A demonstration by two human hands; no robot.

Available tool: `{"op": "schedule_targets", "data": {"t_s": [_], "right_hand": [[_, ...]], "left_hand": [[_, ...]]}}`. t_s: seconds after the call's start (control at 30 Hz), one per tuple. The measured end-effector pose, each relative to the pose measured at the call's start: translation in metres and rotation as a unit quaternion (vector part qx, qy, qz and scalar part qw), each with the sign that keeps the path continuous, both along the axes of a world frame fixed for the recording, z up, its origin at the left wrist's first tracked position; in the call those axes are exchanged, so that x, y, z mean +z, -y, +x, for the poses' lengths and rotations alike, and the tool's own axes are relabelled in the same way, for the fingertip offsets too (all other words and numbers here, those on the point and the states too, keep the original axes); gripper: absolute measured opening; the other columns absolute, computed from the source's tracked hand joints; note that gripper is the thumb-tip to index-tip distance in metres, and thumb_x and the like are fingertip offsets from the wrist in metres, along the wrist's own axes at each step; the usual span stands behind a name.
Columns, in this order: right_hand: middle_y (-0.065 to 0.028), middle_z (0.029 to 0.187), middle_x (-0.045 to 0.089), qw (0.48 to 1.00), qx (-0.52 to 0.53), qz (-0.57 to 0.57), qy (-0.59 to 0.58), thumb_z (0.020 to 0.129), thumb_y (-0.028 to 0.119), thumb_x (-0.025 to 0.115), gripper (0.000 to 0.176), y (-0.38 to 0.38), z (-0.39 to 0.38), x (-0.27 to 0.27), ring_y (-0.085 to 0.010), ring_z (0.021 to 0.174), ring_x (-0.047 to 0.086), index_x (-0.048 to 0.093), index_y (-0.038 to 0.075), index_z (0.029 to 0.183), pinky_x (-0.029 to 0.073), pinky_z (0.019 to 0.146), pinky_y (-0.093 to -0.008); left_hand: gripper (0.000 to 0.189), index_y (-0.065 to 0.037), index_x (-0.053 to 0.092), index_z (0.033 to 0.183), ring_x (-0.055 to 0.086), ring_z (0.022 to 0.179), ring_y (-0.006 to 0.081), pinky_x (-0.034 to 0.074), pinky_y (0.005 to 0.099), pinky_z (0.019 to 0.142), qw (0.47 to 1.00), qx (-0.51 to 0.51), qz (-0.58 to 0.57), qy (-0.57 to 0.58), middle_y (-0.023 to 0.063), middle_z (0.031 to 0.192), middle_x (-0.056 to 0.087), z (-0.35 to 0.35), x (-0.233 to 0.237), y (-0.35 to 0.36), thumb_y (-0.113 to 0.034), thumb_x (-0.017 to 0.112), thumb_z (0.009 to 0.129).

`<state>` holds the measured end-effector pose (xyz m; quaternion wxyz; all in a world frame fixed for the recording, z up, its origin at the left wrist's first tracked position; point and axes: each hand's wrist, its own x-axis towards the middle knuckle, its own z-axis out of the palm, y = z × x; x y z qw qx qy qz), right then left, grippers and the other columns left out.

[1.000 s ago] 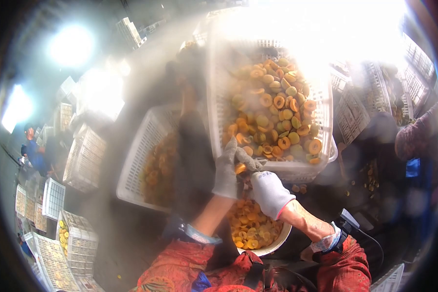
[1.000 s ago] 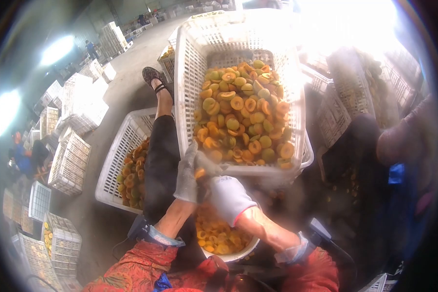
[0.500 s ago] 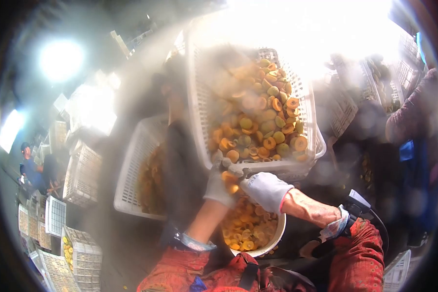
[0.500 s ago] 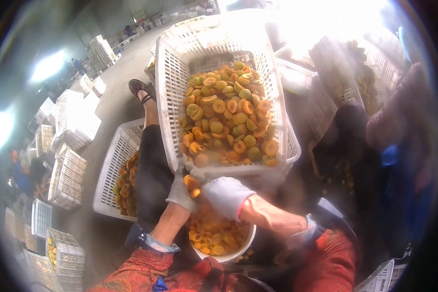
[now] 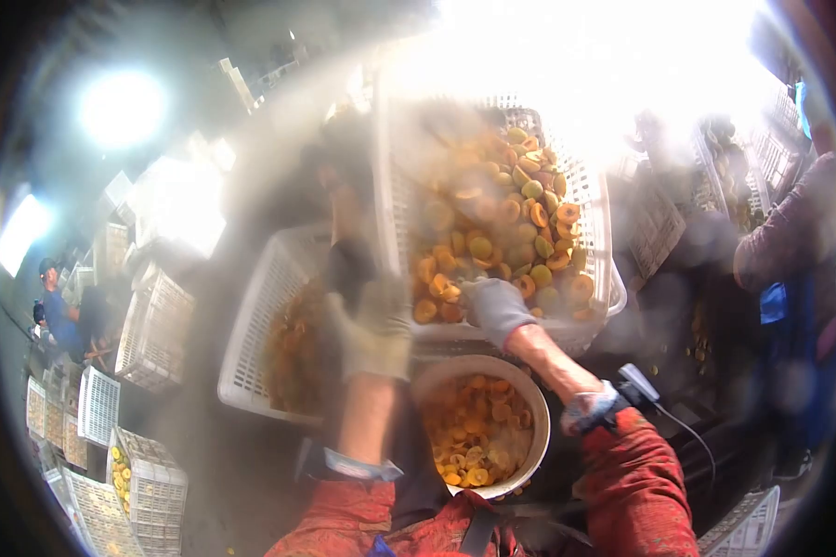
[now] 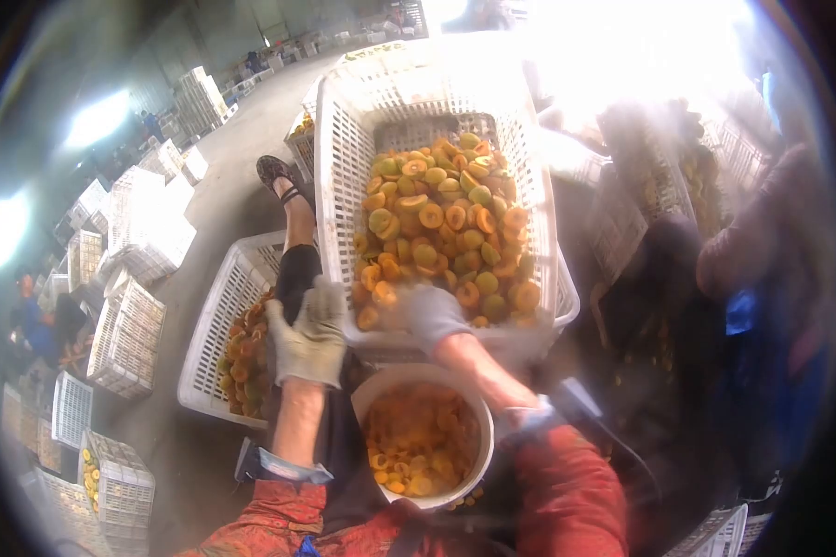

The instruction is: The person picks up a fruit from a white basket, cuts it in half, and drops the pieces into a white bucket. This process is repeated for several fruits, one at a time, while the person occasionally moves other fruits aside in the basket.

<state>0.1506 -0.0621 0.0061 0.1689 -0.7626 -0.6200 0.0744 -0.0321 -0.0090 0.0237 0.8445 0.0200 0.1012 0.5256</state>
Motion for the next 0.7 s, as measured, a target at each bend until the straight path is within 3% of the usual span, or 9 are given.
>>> {"op": "schedule_targets", "data": {"t_s": [0.1, 0.13, 0.17, 0.2, 0.23, 0.33, 0.47, 0.57, 0.7], "right_hand": [[-0.0175, 0.088, 0.066, 0.998, -0.055, 0.040, 0.012, 0.076, 0.008, 0.056, 0.015, -0.027, -0.014, -0.024, -0.0345, 0.085, 0.064, 0.063, 0.004, 0.090, 0.052, 0.071, -0.0432], [-0.0195, 0.090, 0.065, 0.995, -0.069, 0.070, 0.028, 0.083, 0.012, 0.052, 0.015, -0.042, -0.008, -0.057, -0.0368, 0.085, 0.063, 0.063, 0.003, 0.087, 0.051, 0.070, -0.0454], [-0.0198, 0.090, 0.065, 0.987, -0.132, 0.062, -0.070, 0.086, 0.015, 0.048, 0.019, -0.045, -0.005, -0.069, -0.0370, 0.084, 0.063, 0.063, 0.004, 0.087, 0.050, 0.070, -0.0455], [-0.0201, 0.090, 0.065, 0.966, -0.189, 0.051, -0.169, 0.089, 0.018, 0.045, 0.023, -0.049, -0.005, -0.076, -0.0371, 0.084, 0.063, 0.063, 0.004, 0.088, 0.050, 0.069, -0.0456], [-0.0209, 0.090, 0.065, 0.981, -0.120, 0.068, -0.133, 0.089, 0.020, 0.045, 0.026, -0.033, -0.011, -0.058, -0.0369, 0.092, 0.062, 0.064, 0.003, 0.095, 0.048, 0.075, -0.0441], [-0.0192, 0.090, 0.065, 0.991, -0.048, 0.085, -0.088, 0.087, 0.020, 0.049, 0.022, -0.028, -0.010, -0.057, -0.0367, 0.090, 0.062, 0.063, 0.006, 0.096, 0.048, 0.075, -0.0436], [-0.0195, 0.092, 0.065, 0.997, 0.000, 0.079, -0.017, 0.080, 0.022, 0.056, 0.021, -0.031, -0.023, -0.040, -0.0376, 0.090, 0.061, 0.065, 0.006, 0.092, 0.048, 0.075, -0.0445], [-0.0211, 0.093, 0.065, 0.997, -0.037, 0.058, -0.024, 0.077, 0.023, 0.057, 0.024, -0.035, -0.044, -0.030, -0.0370, 0.092, 0.062, 0.067, 0.005, 0.090, 0.049, 0.077, -0.0429], [-0.0205, 0.092, 0.066, 0.993, -0.082, 0.012, -0.083, 0.079, 0.035, 0.059, 0.034, -0.033, -0.058, -0.008, -0.0362, 0.091, 0.063, 0.069, 0.004, 0.090, 0.050, 0.077, -0.0408]], "left_hand": [[0.047, -0.002, 0.049, 0.122, 0.059, 0.105, 0.0229, 0.052, 0.0395, 0.089, 0.993, -0.070, 0.040, -0.087, 0.0108, 0.105, 0.064, 0.025, -0.005, 0.020, -0.039, 0.051, 0.093], [0.041, -0.003, 0.053, 0.115, 0.060, 0.098, 0.0203, 0.052, 0.0376, 0.085, 0.982, -0.115, 0.137, -0.055, 0.0077, 0.099, 0.064, 0.029, -0.027, 0.013, -0.038, 0.051, 0.093], [0.036, -0.005, 0.058, 0.109, 0.060, 0.092, 0.0177, 0.052, 0.0358, 0.081, 0.960, -0.150, 0.236, -0.027, 0.0046, 0.093, 0.064, 0.029, -0.048, 0.004, -0.037, 0.051, 0.094], [0.033, -0.007, 0.057, 0.107, 0.061, 0.088, 0.0192, 0.052, 0.0367, 0.080, 0.974, -0.129, 0.152, -0.106, 0.0058, 0.092, 0.063, 0.033, -0.049, 0.008, -0.037, 0.054, 0.093], [0.031, -0.009, 0.057, 0.105, 0.061, 0.084, 0.0207, 0.052, 0.0376, 0.080, 0.976, -0.103, 0.065, -0.180, 0.0070, 0.091, 0.063, 0.037, -0.048, 0.011, -0.036, 0.056, 0.091], [0.027, -0.010, 0.055, 0.108, 0.061, 0.081, 0.0213, 0.053, 0.0352, 0.077, 0.983, -0.111, -0.041, -0.142, 0.0066, 0.091, 0.061, 0.040, -0.039, 0.022, -0.030, 0.060, 0.090], [0.028, -0.009, 0.054, 0.111, 0.061, 0.084, 0.0223, 0.054, 0.0358, 0.076, 0.993, -0.111, 0.003, -0.037, 0.0087, 0.092, 0.061, 0.041, -0.107, -0.017, -0.030, 0.056, 0.093], [0.028, -0.008, 0.054, 0.111, 0.062, 0.085, 0.0229, 0.055, 0.0346, 0.075, 0.993, -0.042, -0.021, -0.112, 0.0086, 0.090, 0.060, 0.031, -0.083, -0.009, -0.030, 0.052, 0.095], [0.024, -0.010, 0.056, 0.094, 0.056, 0.075, 0.0132, 0.048, 0.0239, 0.072, 0.998, -0.053, 0.046, -0.008, 0.0008, 0.080, 0.055, 0.026, -0.068, -0.005, -0.031, 0.046, 0.096]]}}
